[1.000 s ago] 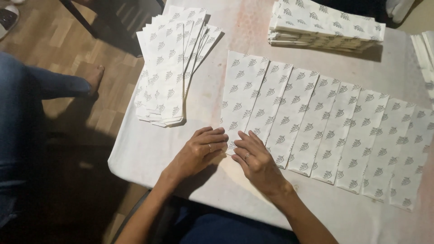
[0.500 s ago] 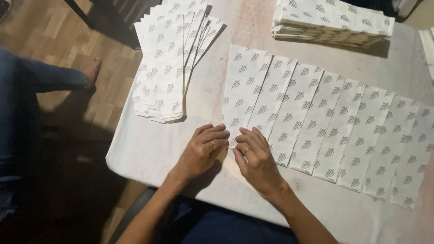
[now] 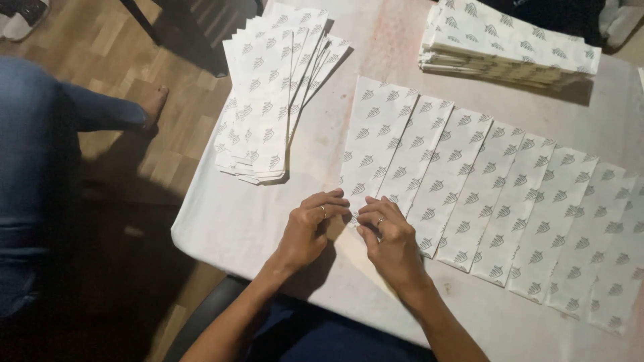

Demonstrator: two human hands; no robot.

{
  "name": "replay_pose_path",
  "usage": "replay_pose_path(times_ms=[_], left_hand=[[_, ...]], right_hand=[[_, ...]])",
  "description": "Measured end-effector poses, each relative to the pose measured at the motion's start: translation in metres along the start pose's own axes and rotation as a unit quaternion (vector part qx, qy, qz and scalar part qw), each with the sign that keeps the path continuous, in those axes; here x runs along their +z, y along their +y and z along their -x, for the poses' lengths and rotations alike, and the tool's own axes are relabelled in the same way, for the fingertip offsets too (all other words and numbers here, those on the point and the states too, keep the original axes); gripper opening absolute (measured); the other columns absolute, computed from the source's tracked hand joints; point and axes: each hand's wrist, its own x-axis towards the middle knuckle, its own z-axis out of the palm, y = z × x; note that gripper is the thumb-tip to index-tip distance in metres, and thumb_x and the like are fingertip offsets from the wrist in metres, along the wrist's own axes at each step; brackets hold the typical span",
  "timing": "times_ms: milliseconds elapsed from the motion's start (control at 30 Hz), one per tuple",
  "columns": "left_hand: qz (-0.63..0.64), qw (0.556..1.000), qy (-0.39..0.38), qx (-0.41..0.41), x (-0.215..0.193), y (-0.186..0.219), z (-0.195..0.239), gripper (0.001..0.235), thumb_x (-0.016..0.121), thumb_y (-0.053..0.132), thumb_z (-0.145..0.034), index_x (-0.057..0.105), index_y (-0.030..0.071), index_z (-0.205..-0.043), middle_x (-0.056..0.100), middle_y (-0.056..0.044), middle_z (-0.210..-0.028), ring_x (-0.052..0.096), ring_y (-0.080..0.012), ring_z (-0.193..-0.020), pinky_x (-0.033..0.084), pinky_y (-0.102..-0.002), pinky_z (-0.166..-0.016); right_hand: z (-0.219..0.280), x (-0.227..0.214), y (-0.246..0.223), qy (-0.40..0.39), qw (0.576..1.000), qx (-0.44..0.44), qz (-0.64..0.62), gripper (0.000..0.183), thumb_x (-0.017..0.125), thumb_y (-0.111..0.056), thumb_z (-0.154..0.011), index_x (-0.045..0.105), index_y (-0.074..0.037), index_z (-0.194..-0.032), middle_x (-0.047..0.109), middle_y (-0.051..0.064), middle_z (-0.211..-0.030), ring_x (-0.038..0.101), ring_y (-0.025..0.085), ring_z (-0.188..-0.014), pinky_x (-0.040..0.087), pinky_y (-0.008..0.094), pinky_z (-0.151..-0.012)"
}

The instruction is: Folding and gluing printed paper sheets to assemble paper bags.

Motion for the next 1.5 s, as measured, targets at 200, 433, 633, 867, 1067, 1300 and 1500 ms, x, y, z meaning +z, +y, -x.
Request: replay_pose_path(times_ms=[200,433,633,867,1067,1300,1500], left_hand=[[-0.188,0.964,0.113,0.151,-0.013,-0.034,-0.029,0.016,0.079,0.007,-0.083,0.078,0.006,-0.098,0.077,-0.012,-0.095,0.073,-0.0314,-0.1,0.053,-0.045,-0.094],[-0.443,0.885,0.128,-0.061,-0.062,-0.039,-0.069,0.072,0.086,0.036,-0.08,0.062,-0.008,-0.132,0.057,-0.038,-0.133,0.052,-0.0581,-0.128,0.038,-0.07,-0.102],[-0.44,0.886,0.129,-0.063,-0.055,-0.059,-0.069,0.031,0.073,0.007,-0.088,0.075,-0.005,-0.116,0.069,-0.029,-0.116,0.06,-0.0539,-0.122,0.043,-0.07,-0.1],[-0.467,0.847,0.251,0.034,-0.053,-0.091,-0.065,0.011,0.083,0.007,-0.084,0.079,0.008,-0.094,0.079,-0.011,-0.112,0.068,-0.0388,-0.12,0.047,-0.048,-0.094],[-0.459,0.853,0.235,0.079,-0.045,-0.053,-0.061,0.02,0.078,0.006,-0.091,0.074,0.002,-0.111,0.077,-0.018,-0.113,0.068,-0.0416,-0.116,0.051,-0.055,-0.097],[-0.325,0.941,-0.088,0.043,-0.01,-0.029,-0.041,0.089,0.055,0.067,-0.094,0.048,-0.008,-0.142,0.04,-0.031,-0.156,0.03,-0.0444,-0.15,0.024,-0.054,-0.12],[-0.303,0.941,-0.074,0.131,-0.013,-0.056,-0.037,0.045,0.055,0.014,-0.103,0.048,-0.004,-0.144,0.04,-0.026,-0.158,0.032,-0.0456,-0.15,0.033,-0.055,-0.12]], right_hand=[[0.003,-0.003,-0.005,0.003,1.0,-0.008,0.004,0.011,0.079,0.003,-0.081,0.077,0.0,-0.092,0.073,0.01,-0.097,0.069,0.034,-0.118,0.049,0.05,-0.111],[0.004,-0.005,0.001,0.013,1.0,-0.024,-0.008,0.011,0.079,-0.002,-0.084,0.077,-0.002,-0.094,0.074,0.009,-0.099,0.069,0.033,-0.119,0.044,0.051,-0.114],[0.013,0.001,0.011,0.013,0.999,-0.039,-0.004,0.014,0.079,-0.002,-0.084,0.077,0.0,-0.098,0.074,0.01,-0.103,0.068,0.034,-0.122,0.041,0.053,-0.116],[0.015,0.004,0.012,0.044,0.993,-0.088,-0.059,0.015,0.07,0.008,-0.087,0.07,0.003,-0.102,0.068,0.01,-0.108,0.066,0.033,-0.124,0.037,0.054,-0.122],[0.014,0.003,0.01,0.047,0.993,-0.095,-0.056,0.014,0.07,0.008,-0.087,0.069,0.003,-0.101,0.068,0.011,-0.107,0.066,0.034,-0.123,0.039,0.054,-0.121],[0.013,0.001,0.007,0.039,0.993,-0.102,-0.049,0.014,0.067,0.007,-0.089,0.069,0.001,-0.102,0.068,0.011,-0.111,0.064,0.034,-0.126,0.038,0.054,-0.12],[0.013,-0.001,0.002,0.04,0.991,-0.125,-0.028,0.024,0.066,0.009,-0.09,0.067,0.001,-0.113,0.067,0.011,-0.109,0.064,0.036,-0.125,0.041,0.056,-0.117]])
